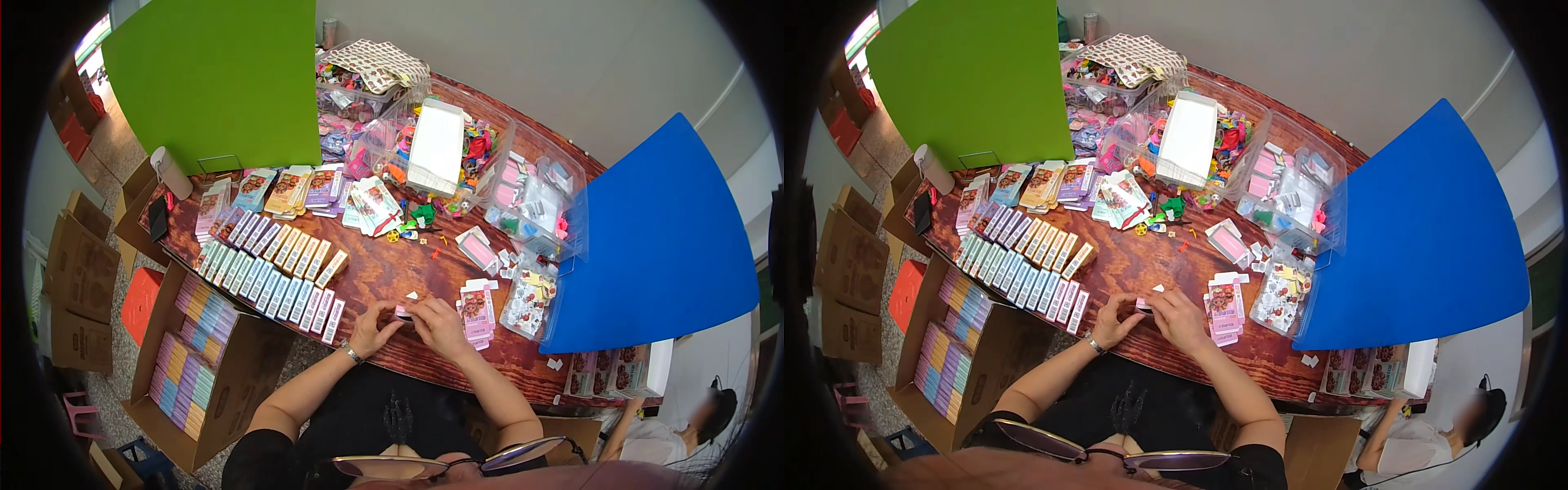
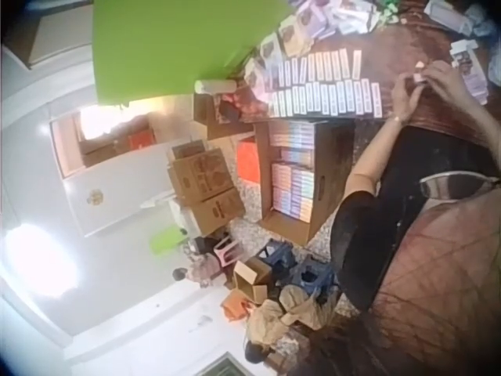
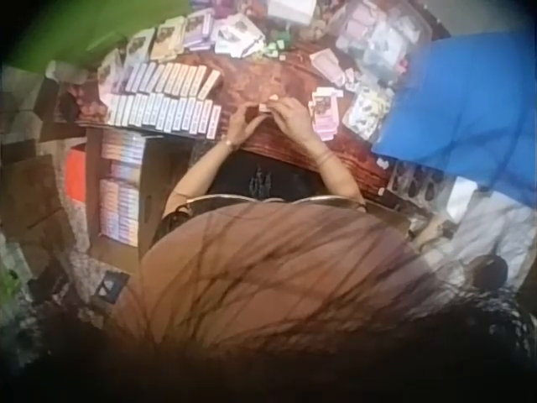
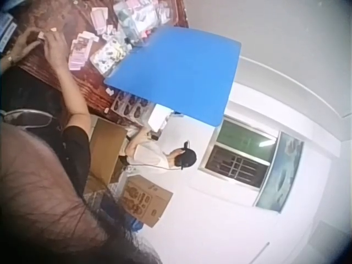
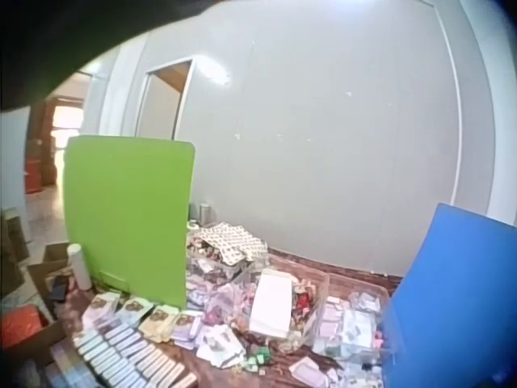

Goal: Organizing and stacking small colorful packages into neat rows on a workbench.

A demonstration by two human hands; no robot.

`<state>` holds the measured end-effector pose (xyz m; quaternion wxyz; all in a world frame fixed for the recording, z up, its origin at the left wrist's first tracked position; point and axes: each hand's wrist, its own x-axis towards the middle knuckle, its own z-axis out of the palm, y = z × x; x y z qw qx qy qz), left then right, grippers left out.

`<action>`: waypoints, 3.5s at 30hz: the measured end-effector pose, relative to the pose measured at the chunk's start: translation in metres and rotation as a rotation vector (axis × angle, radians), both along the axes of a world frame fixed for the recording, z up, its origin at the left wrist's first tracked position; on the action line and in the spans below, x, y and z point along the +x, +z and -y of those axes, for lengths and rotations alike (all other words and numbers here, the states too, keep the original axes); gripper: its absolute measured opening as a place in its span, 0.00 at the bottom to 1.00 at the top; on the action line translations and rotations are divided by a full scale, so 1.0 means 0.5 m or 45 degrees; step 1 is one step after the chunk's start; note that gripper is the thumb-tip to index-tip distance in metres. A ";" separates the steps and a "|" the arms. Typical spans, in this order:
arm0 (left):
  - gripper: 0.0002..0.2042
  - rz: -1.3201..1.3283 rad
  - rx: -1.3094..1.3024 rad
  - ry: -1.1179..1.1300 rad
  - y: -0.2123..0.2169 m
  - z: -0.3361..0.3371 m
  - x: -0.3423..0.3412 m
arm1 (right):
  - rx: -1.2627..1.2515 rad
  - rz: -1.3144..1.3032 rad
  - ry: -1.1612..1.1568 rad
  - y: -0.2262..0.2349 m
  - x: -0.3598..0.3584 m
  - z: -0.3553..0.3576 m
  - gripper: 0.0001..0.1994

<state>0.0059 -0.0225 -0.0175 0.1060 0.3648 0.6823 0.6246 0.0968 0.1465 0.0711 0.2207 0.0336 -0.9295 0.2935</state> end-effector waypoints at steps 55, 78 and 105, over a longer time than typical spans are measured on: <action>0.12 -1.017 -0.042 0.133 0.018 0.008 -0.018 | 0.321 -0.269 -0.021 -0.085 0.049 -0.001 0.14; 0.20 -1.398 -1.061 0.036 0.083 0.202 -0.017 | 0.032 0.371 0.124 -0.108 -0.076 0.078 0.23; 0.35 -0.383 -0.320 -0.128 0.117 -0.019 0.070 | -0.232 0.151 -0.778 -0.040 0.079 -0.166 0.12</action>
